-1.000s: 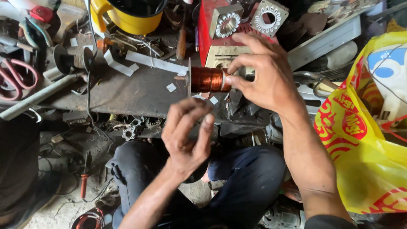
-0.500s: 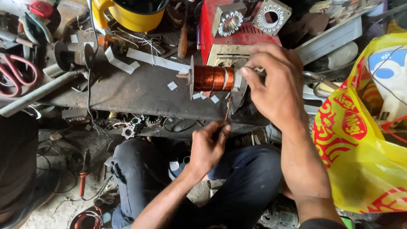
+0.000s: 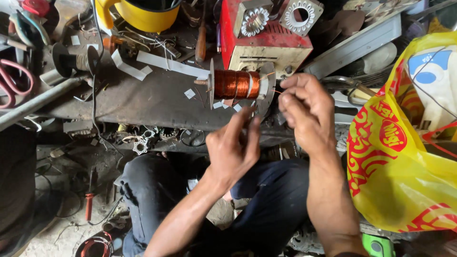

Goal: Winding copper wire onto a bobbin using a machine and cutting the wire to finish the coil.

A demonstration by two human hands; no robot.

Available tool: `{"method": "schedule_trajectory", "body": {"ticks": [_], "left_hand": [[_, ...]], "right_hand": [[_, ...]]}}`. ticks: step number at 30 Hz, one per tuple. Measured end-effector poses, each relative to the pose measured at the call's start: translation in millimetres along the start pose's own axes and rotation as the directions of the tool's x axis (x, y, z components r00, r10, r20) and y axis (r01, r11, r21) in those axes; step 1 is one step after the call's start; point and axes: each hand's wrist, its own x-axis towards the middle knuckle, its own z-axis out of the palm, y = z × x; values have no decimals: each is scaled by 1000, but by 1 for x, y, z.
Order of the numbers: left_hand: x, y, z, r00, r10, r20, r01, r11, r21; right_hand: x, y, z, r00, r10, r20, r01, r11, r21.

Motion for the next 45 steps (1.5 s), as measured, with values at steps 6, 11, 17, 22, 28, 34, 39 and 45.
{"method": "schedule_trajectory", "body": {"ticks": [6,11,17,22,28,34,39,45], "left_hand": [[35,3,30,991,-130,39,116,960,253],[33,-17,44,990,-138,1,133,953,271],[41,-16,45,986,-150,-68,161,966,205],[37,-22,43,988,-149,-26,152,977,152],[40,-18,40,995,-94,-42,96,994,59],[23,-44,53,991,133,6,-130,957,261],[25,-42,46,972,204,117,-232,917,323],[29,-38,45,977,205,66,-215,931,296]], "right_hand": [[18,-42,-7,912,-367,182,333,409,-850],[31,-76,5,780,-330,532,595,129,-793],[63,-67,-5,773,-340,536,580,35,-814],[61,-73,-4,822,-90,562,557,333,-761],[56,-64,-10,804,-316,504,570,167,-804],[5,-78,-4,874,-220,434,484,485,-729],[-41,-78,-16,952,-164,259,305,604,-736],[-85,-54,-32,999,34,-8,-27,615,-788]]}}
